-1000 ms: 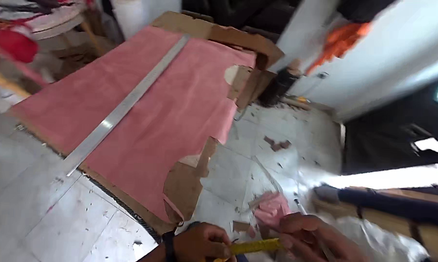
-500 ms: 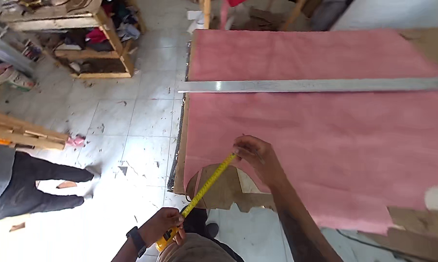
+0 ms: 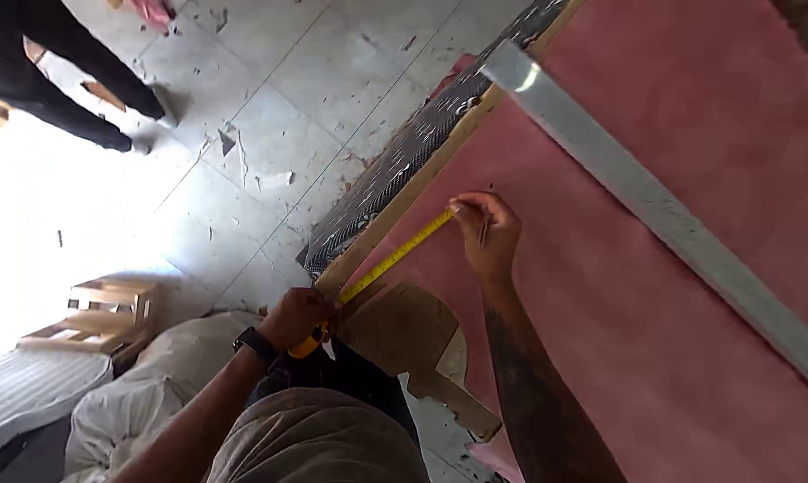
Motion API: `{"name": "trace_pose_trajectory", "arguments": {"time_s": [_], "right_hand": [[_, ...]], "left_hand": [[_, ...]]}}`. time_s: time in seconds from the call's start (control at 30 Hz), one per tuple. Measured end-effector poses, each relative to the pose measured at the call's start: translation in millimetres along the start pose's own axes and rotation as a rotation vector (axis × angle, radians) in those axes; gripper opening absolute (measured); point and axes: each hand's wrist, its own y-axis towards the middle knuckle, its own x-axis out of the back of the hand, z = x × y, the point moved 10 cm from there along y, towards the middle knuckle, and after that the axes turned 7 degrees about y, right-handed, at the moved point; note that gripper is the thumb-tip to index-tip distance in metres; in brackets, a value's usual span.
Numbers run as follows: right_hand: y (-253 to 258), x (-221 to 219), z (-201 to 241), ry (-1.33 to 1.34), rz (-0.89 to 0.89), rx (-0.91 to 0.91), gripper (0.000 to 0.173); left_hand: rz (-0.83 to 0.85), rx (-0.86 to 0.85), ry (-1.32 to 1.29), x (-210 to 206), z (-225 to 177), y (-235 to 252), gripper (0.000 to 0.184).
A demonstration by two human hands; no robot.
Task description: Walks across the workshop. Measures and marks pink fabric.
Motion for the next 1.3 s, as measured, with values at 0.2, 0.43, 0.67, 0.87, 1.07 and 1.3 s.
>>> {"name": "trace_pose_trajectory", "arguments": {"time_s": [0.2, 0.43, 0.67, 0.87, 1.07, 1.3], "right_hand": [[-0.1, 0.1, -11.1, -0.007, 0.039, 0.075, 0.027], [0.5, -3.4, -24.4, -0.101, 0.142, 0.137, 0.029], [14.2, -11.3, -21.2, -0.221, 0.150, 0.144, 0.025], [15.3, -12.7, -21.5, -0.223, 0.194, 0.101, 0.029], [25.9, -11.8, -23.0, -0.203, 0.243, 0.138, 0.029], [36.5, -13.1, -25.2, -0.175, 0.314, 0.148, 0.034]], "left_hand": [[-0.070, 0.047, 0.050, 5.4, -7.1, 4.5, 0.035], [-0.113, 0.083, 0.051, 2.8, -3.8, 2.4, 0.041], [-0.008, 0.189, -0.013, -7.9, -1.2, 5.3, 0.048], [0.007, 0.230, 0.049, -13.8, 1.2, 5.4, 0.049], [-0.027, 0.298, 0.084, -12.6, 9.0, 8.1, 0.052], [-0.008, 0.247, 0.064, -12.1, 7.6, 10.5, 0.050]]}}
